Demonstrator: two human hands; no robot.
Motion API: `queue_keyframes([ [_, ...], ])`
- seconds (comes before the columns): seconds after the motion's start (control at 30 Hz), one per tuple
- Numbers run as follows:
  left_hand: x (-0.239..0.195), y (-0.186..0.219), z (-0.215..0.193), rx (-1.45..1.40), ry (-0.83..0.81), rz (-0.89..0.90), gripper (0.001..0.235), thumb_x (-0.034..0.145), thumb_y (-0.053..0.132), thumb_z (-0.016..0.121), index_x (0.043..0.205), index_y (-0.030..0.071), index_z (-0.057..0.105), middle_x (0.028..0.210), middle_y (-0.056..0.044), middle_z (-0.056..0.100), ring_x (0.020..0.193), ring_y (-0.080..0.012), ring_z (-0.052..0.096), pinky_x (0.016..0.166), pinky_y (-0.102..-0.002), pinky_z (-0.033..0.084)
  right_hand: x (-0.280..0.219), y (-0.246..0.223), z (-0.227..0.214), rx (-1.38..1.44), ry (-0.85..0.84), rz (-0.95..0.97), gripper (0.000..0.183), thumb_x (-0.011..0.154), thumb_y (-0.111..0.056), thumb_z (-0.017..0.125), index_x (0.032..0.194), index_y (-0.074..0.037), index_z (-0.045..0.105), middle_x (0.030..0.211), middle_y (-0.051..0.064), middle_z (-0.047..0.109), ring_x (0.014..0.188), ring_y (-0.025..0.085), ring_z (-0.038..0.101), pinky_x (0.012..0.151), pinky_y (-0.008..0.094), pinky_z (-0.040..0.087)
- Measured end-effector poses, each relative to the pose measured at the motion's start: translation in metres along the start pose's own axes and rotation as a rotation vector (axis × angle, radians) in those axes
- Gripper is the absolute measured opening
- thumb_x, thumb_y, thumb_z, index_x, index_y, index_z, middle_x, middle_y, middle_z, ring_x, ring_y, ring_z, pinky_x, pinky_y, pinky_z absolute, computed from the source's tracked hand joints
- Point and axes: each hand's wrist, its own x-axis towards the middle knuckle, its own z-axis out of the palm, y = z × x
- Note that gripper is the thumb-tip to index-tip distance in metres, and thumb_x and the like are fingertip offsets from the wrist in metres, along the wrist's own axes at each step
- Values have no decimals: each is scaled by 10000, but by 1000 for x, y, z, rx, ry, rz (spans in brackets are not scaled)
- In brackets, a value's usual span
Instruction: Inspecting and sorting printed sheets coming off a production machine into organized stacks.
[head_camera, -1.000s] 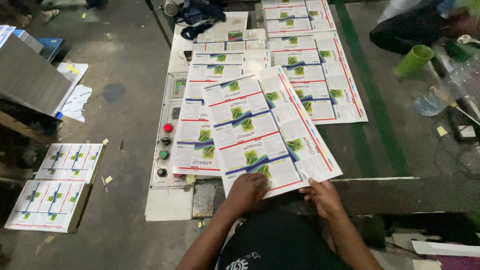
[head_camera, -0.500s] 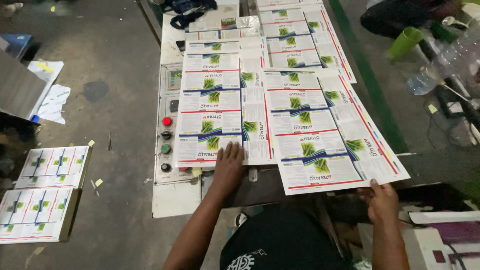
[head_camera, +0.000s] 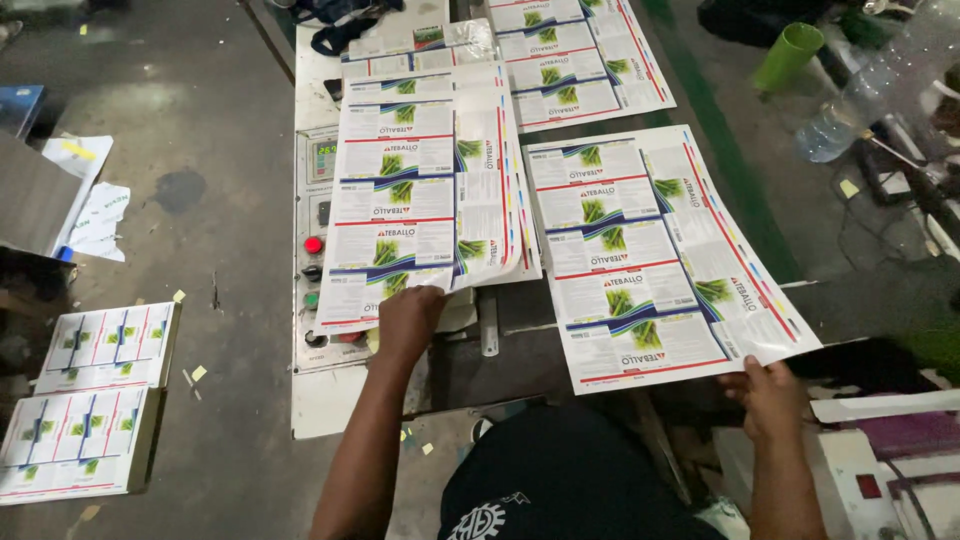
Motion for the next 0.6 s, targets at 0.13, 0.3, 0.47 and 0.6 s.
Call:
queue_keyframes([
  [0.13, 1, 4, -14, -20, -236, 81, 174, 871, 284, 710, 940, 129, 750, 884, -127, 758, 821, -356, 715, 698, -487, 552, 25, -1, 17, -53, -42, 17, 245, 1093, -178, 548, 1272, -25, 613, 956, 90, 711, 725, 184, 673, 574, 317, 497],
  [0.3, 2, 5, -8, 45, -409, 34, 189, 902, 303, 681, 940, 127, 740, 890, -145, 753, 843, -379, 709, 730, -510, 548, 73, -18, 46, -29, -94, 23, 254, 1063, -190, 573, 1268, -46, 616, 987, 82, 727, 726, 179, 688, 559, 308, 492],
  [0.47, 2, 9, -13, 55, -253, -93, 180, 952, 237, 611, 960, 134, 758, 887, -156, 752, 831, -389, 711, 721, -520, 551, 116, -33, 86, 0, -194, 45, 302, 1066, -221, 581, 1311, -46, 583, 1004, 107, 717, 741, 190, 695, 572, 324, 503],
  [0.6, 2, 25, -44, 21, 29, -185, 177, 989, 196, 615, 1036, 107, 760, 917, -176, 750, 827, -393, 712, 717, -502, 555, 130, -42, 95, 92, -291, 97, 324, 1062, -251, 588, 1342, -89, 562, 990, 108, 683, 758, 204, 701, 578, 335, 511],
])
